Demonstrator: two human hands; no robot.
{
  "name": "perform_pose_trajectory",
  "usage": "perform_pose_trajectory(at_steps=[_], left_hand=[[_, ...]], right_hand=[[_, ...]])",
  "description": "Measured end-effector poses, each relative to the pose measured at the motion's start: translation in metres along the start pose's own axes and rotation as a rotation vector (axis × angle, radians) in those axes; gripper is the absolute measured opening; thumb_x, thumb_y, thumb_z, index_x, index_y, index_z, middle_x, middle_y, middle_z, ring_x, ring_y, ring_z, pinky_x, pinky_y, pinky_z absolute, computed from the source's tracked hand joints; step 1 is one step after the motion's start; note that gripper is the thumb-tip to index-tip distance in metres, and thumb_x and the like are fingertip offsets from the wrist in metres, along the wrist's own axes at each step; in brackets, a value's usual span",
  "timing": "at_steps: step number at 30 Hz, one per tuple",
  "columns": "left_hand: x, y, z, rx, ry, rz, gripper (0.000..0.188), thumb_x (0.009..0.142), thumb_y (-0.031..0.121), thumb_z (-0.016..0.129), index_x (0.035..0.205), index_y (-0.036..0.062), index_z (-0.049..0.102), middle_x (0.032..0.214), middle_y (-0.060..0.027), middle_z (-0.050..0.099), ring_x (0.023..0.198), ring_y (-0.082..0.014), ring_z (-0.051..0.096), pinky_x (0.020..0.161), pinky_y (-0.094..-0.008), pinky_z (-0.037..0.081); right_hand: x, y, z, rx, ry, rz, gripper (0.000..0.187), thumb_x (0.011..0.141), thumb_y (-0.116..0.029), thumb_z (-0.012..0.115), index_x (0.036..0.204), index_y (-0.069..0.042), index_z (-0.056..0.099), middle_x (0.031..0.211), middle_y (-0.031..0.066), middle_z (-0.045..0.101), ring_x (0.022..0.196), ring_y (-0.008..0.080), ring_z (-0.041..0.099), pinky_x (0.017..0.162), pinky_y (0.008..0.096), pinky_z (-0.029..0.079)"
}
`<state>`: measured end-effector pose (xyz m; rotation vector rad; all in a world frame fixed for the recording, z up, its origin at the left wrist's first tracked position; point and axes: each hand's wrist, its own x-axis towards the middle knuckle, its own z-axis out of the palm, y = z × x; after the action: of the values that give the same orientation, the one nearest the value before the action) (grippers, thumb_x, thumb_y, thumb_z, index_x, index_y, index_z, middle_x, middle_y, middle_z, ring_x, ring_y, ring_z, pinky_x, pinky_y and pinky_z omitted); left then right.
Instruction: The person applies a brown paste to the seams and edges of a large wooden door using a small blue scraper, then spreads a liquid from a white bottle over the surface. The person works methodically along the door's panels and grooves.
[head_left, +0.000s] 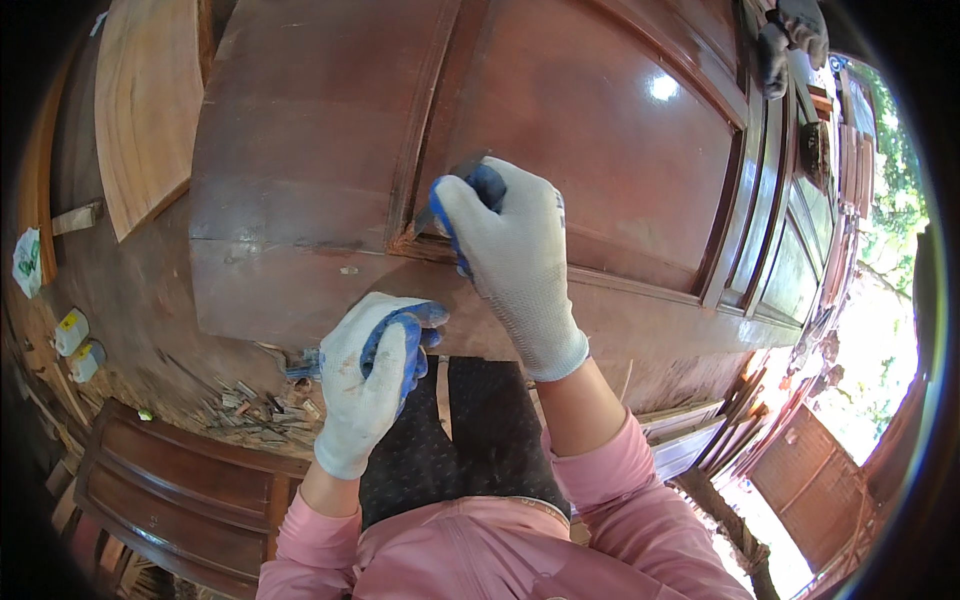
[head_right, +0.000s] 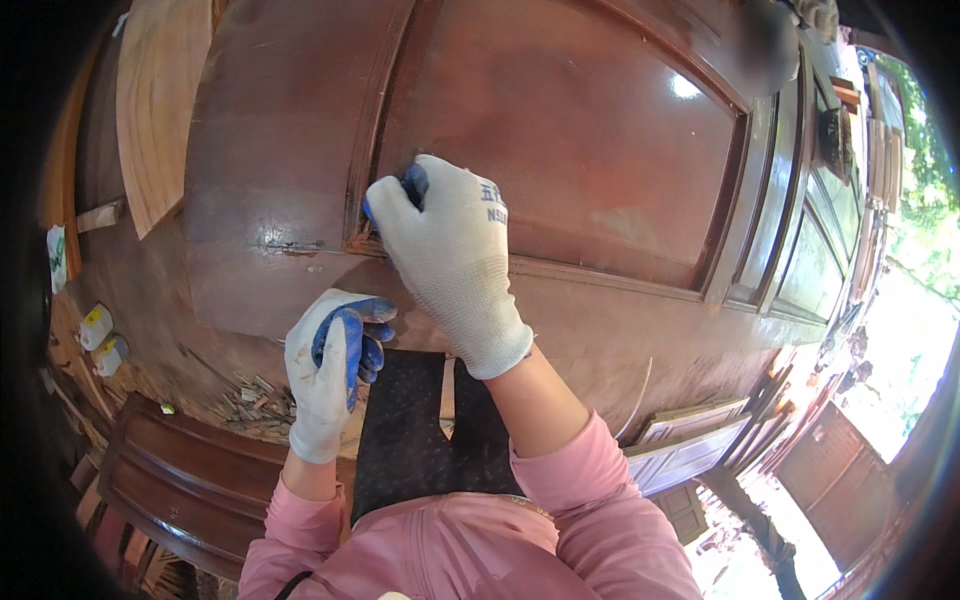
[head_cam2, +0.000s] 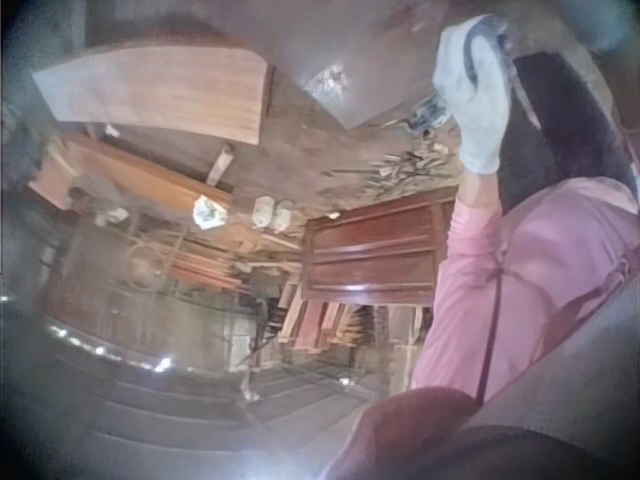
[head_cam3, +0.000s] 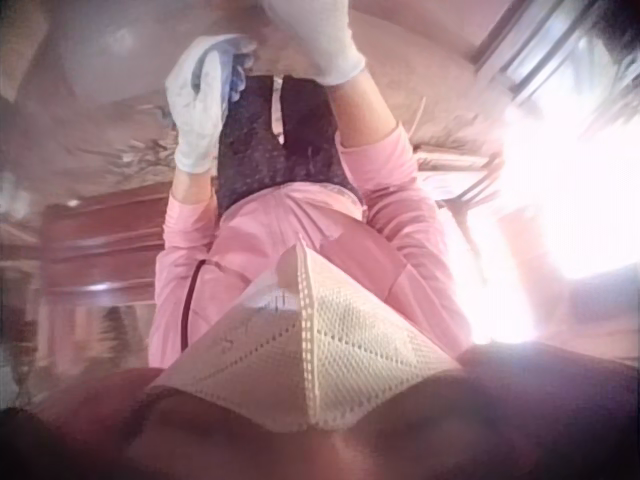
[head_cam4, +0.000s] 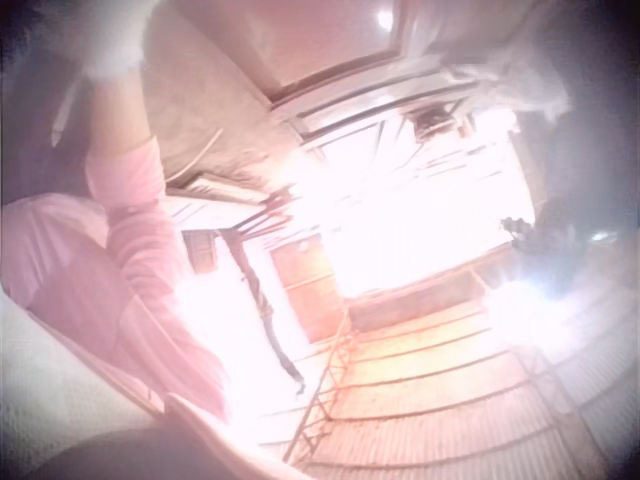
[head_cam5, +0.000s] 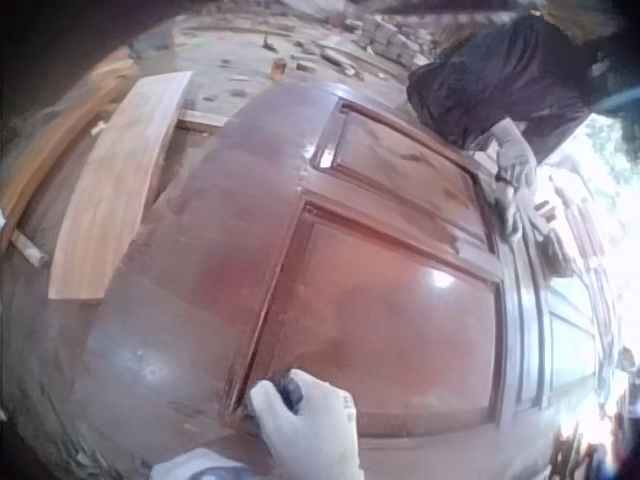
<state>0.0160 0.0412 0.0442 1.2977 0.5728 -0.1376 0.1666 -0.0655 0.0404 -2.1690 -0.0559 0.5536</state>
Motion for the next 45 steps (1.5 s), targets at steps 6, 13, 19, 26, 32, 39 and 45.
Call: perform_pose_trajectory(at_steps=[6, 13, 19, 26, 32, 39, 45], left_hand=[[-0.001, 0.000, 0.004, 0.030, 0.035, 0.000, 0.038, 0.112, 0.028, 0.052, 0.111, -0.0030, 0.073, 0.090, -0.0045, 0.071, 0.066, -0.0030, 0.057, 0.056, -0.0191, 0.041], [-0.001, 0.001, 0.002, 0.005, 0.029, -0.006, 0.032, 0.110, 0.023, 0.055, 0.111, -0.0040, 0.072, 0.094, -0.0059, 0.071, 0.067, -0.0047, 0.059, 0.056, -0.0197, 0.043], [-0.001, 0.002, 0.001, -0.016, 0.009, -0.028, 0.027, 0.109, 0.016, 0.056, 0.111, -0.0050, 0.073, 0.096, -0.0078, 0.071, 0.068, -0.0058, 0.060, 0.058, -0.0204, 0.044], [-0.004, -0.005, -0.003, -0.013, -0.014, 0.024, 0.024, 0.106, 0.010, 0.055, 0.110, -0.0060, 0.072, 0.096, -0.0105, 0.071, 0.068, -0.0084, 0.061, 0.059, -0.0232, 0.047], [-0.005, -0.024, -0.001, 0.055, 0.023, 0.247, 0.035, 0.107, 0.026, 0.059, 0.109, -0.0060, 0.073, 0.097, -0.0106, 0.070, 0.071, -0.0086, 0.064, 0.059, -0.0214, 0.048], [-0.005, -0.022, -0.004, 0.089, 0.008, 0.237, 0.034, 0.106, 0.024, 0.059, 0.109, -0.0065, 0.073, 0.098, -0.0122, 0.070, 0.071, -0.0102, 0.065, 0.059, -0.0219, 0.049], [-0.004, -0.022, -0.001, 0.105, 0.020, 0.247, 0.034, 0.106, 0.023, 0.058, 0.107, -0.0062, 0.074, 0.097, -0.0125, 0.071, 0.069, -0.0107, 0.064, 0.058, -0.0230, 0.049]], right_hand=[[0.001, -0.007, -0.002, 0.040, -0.089, 0.109, 0.030, 0.096, -0.022, 0.068, 0.076, 0.001, 0.068, 0.060, 0.0010, 0.056, 0.054, 0.0053, 0.052, 0.048, 0.0248, 0.043], [0.006, -0.003, -0.013, 0.017, -0.036, -0.036, 0.030, 0.092, -0.022, 0.064, 0.072, 0.000, 0.065, 0.056, 0.0119, 0.059, 0.052, 0.0217, 0.060, 0.056, 0.0387, 0.049], [0.011, -0.003, -0.020, -0.110, -0.096, -0.239, 0.026, 0.092, -0.019, 0.065, 0.077, 0.002, 0.065, 0.069, 0.0103, 0.062, 0.060, 0.0170, 0.057, 0.058, 0.0351, 0.046], [-0.020, 0.013, -0.039, 0.193, -0.132, -0.086, 0.016, 0.090, -0.011, 0.072, 0.099, 0.002, 0.076, 0.081, 0.0087, 0.069, 0.070, 0.0123, 0.062, 0.063, 0.0281, 0.048], [-0.042, 0.033, -0.037, 0.007, -0.093, -0.487, 0.029, 0.080, -0.002, 0.080, 0.109, -0.002, 0.077, 0.102, 0.0134, 0.074, 0.084, 0.0293, 0.072, 0.075, 0.0362, 0.058], [-0.048, 0.041, -0.033, -0.120, -0.084, -0.689, 0.033, 0.074, 0.000, 0.082, 0.107, -0.003, 0.077, 0.103, 0.0126, 0.075, 0.087, 0.0305, 0.073, 0.075, 0.0377, 0.059], [-0.037, 0.037, -0.036, 0.037, -0.091, -0.627, 0.035, 0.075, 0.002, 0.079, 0.110, -0.002, 0.077, 0.100, 0.0136, 0.074, 0.085, 0.0304, 0.071, 0.076, 0.0370, 0.058]])
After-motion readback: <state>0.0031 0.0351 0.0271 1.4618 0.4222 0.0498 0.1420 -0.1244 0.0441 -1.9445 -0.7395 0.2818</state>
